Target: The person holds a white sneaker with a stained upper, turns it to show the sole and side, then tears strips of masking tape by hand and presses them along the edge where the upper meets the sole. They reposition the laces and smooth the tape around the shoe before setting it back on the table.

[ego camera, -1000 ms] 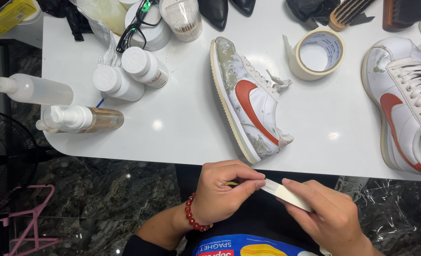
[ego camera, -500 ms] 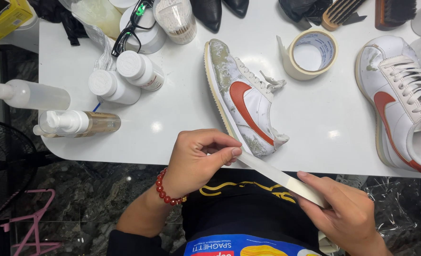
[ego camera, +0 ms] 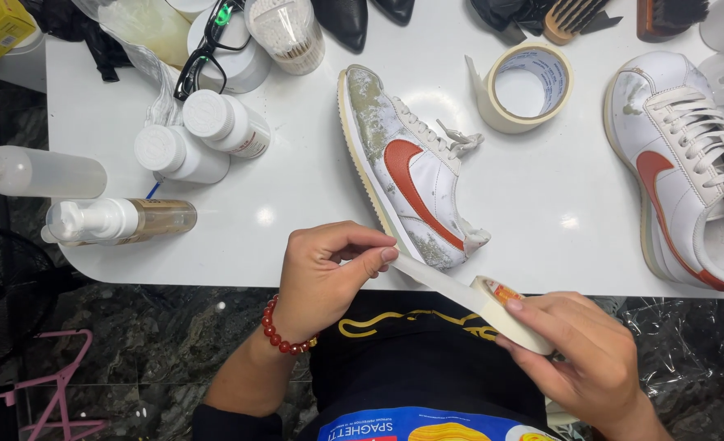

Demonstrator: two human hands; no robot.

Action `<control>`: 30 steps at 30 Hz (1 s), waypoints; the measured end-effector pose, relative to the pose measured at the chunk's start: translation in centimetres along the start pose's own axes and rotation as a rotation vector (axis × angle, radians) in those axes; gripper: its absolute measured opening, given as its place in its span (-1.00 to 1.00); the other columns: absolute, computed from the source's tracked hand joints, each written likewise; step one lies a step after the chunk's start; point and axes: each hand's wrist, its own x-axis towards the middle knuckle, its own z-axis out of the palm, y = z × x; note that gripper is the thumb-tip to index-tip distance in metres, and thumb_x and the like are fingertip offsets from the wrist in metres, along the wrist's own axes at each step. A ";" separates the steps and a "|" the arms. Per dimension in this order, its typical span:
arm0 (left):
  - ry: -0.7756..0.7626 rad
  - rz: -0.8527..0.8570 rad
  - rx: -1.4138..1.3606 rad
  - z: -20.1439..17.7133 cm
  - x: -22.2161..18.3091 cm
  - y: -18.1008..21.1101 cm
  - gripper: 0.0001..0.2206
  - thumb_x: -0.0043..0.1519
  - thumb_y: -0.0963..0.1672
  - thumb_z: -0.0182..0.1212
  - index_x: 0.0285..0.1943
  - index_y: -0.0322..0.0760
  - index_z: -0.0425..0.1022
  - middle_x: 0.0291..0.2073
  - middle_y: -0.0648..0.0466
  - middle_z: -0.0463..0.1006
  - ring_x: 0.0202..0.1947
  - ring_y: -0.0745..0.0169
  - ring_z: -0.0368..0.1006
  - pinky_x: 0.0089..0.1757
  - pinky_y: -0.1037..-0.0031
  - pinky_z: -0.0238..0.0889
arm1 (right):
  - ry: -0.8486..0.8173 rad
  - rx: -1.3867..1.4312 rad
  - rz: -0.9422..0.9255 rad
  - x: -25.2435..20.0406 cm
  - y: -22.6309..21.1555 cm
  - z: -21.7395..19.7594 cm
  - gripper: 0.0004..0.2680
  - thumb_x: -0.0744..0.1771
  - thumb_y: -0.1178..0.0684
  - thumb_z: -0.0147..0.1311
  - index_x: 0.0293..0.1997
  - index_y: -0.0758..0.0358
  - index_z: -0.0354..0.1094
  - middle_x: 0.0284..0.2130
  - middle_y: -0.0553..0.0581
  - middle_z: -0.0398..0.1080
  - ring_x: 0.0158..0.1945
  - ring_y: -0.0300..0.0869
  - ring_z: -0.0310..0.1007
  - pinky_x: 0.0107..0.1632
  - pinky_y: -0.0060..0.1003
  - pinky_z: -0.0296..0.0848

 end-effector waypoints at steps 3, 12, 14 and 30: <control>-0.034 -0.017 0.006 -0.1 0.6 -0.3 -0.90 0.18 -0.24 0.38 -0.16 -0.39 0.68 -0.40 0.03 0.70 -0.41 0.44 0.60 -0.33 0.63 0.48 | 0.043 0.084 -0.100 -1.4 0.9 0.7 -0.67 0.22 0.09 0.31 0.03 0.32 0.38 -0.49 0.04 0.45 -0.42 -0.20 0.46 -0.28 -0.28 0.41; -0.065 -0.038 0.014 0.6 2.5 -0.8 -0.89 0.18 -0.23 0.37 -0.14 -0.38 0.68 -0.37 0.01 0.72 -0.39 0.41 0.62 -0.32 0.61 0.50 | -0.015 -0.248 0.021 -1.1 0.8 1.6 -0.73 0.19 0.15 0.32 -0.03 0.16 0.55 -0.73 0.00 0.18 -0.71 -0.21 0.12 -0.57 -0.22 0.12; -0.056 0.028 0.059 0.6 2.6 -0.5 -0.89 0.18 -0.23 0.38 -0.14 -0.38 0.68 -0.35 0.00 0.72 -0.36 0.39 0.64 -0.30 0.60 0.51 | -0.046 -0.305 0.036 -0.5 0.7 1.5 -0.72 0.19 0.13 0.30 -0.02 0.11 0.55 -0.74 0.00 0.17 -0.72 -0.20 0.13 -0.58 -0.22 0.13; -0.022 0.177 0.294 2.2 0.1 1.2 -0.91 0.16 -0.26 0.34 -0.20 -0.37 0.68 -0.39 0.00 0.70 -0.42 0.34 0.64 -0.41 0.59 0.44 | -0.152 -0.479 0.017 -0.4 2.8 1.4 -0.66 0.19 0.06 0.28 0.08 -0.06 0.51 -0.66 -0.02 0.26 -0.68 -0.15 0.23 -0.57 -0.20 0.24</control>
